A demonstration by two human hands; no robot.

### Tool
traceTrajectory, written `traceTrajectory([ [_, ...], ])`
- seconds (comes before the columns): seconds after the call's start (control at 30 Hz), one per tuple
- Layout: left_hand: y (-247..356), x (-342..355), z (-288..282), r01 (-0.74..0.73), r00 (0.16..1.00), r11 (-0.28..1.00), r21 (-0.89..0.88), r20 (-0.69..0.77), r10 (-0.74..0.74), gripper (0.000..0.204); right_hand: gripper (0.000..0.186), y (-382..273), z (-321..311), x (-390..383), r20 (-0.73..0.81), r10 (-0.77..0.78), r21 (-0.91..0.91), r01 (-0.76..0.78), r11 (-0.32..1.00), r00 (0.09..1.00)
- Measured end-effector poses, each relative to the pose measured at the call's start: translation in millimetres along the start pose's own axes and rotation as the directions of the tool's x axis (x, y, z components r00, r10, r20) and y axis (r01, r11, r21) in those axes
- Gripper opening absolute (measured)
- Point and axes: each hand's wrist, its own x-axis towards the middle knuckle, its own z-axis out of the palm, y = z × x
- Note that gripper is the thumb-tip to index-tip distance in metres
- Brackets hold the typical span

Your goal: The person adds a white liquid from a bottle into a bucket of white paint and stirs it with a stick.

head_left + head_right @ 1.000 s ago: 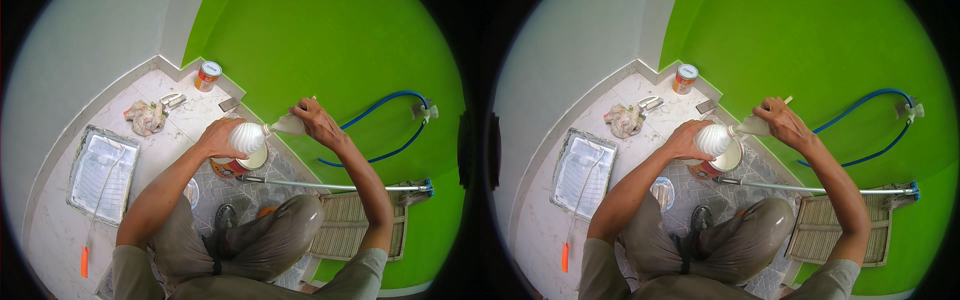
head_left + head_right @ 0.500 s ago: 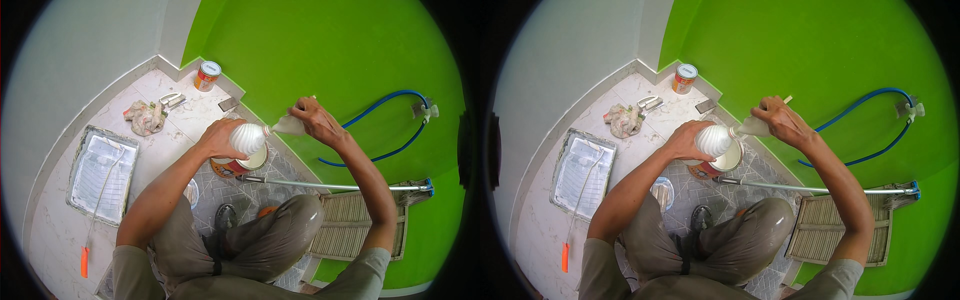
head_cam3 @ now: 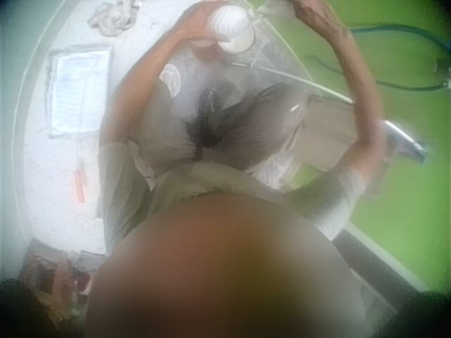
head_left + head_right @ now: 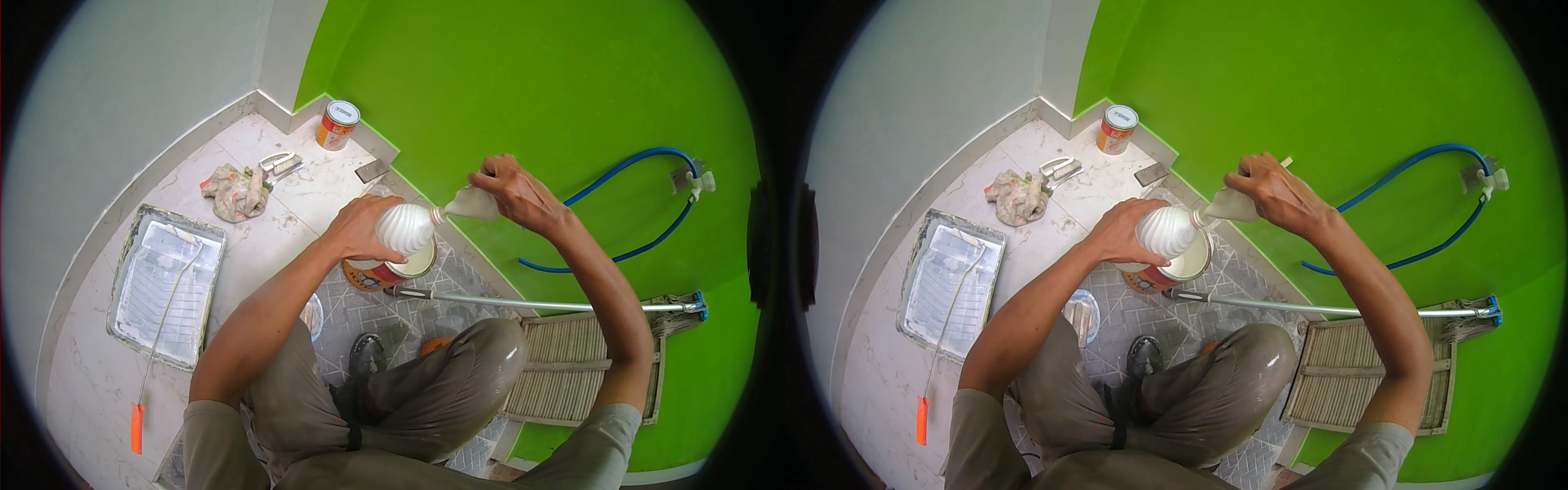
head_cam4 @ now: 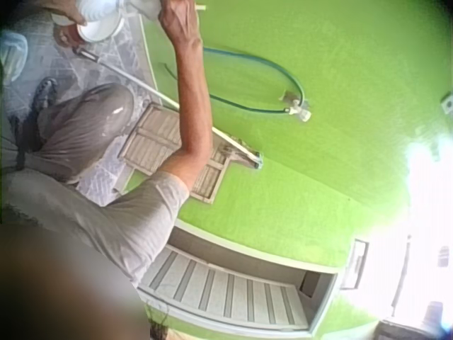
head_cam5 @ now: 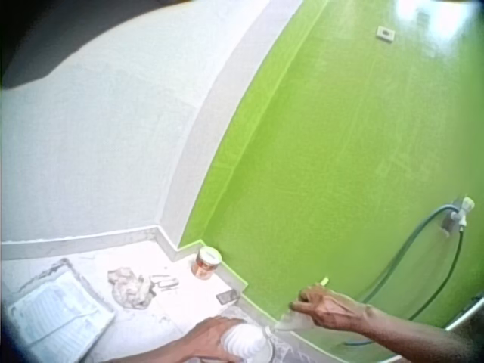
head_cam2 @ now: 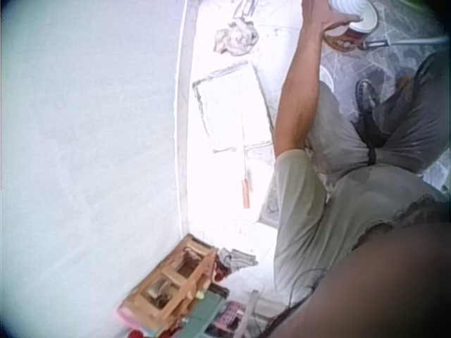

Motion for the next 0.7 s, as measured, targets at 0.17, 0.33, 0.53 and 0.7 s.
traceTrajectory([
  [0.17, 3.3, 0.5, -2.5, 0.007, 1.0, 1.0, -0.008, 0.014, -0.007, 0.097, 0.038, 1.0, -4.9, 4.8, 0.016, -0.043, -0.022, 0.044, 0.999, 0.999],
  [0.33, 5.4, -0.3, -5.2, 0.012, 1.0, 1.0, -0.007, 0.021, -0.012, 0.097, 0.038, -2.1, -9.0, 7.8, 0.051, -0.025, -0.032, 0.027, 0.999, 0.998],
  [0.53, 3.1, -0.9, -4.1, 0.009, 1.0, 1.0, -0.009, 0.011, -0.009, 0.097, 0.035, -2.3, -11.1, 10.7, 0.063, -0.028, -0.046, 0.031, 0.998, 0.998],
  [0.7, 4.1, -0.9, -5.6, 0.012, 1.0, 1.0, -0.009, 0.015, -0.012, 0.098, 0.034, -2.6, -15.2, 14.6, 0.084, -0.036, -0.042, 0.039, 0.998, 0.996],
])
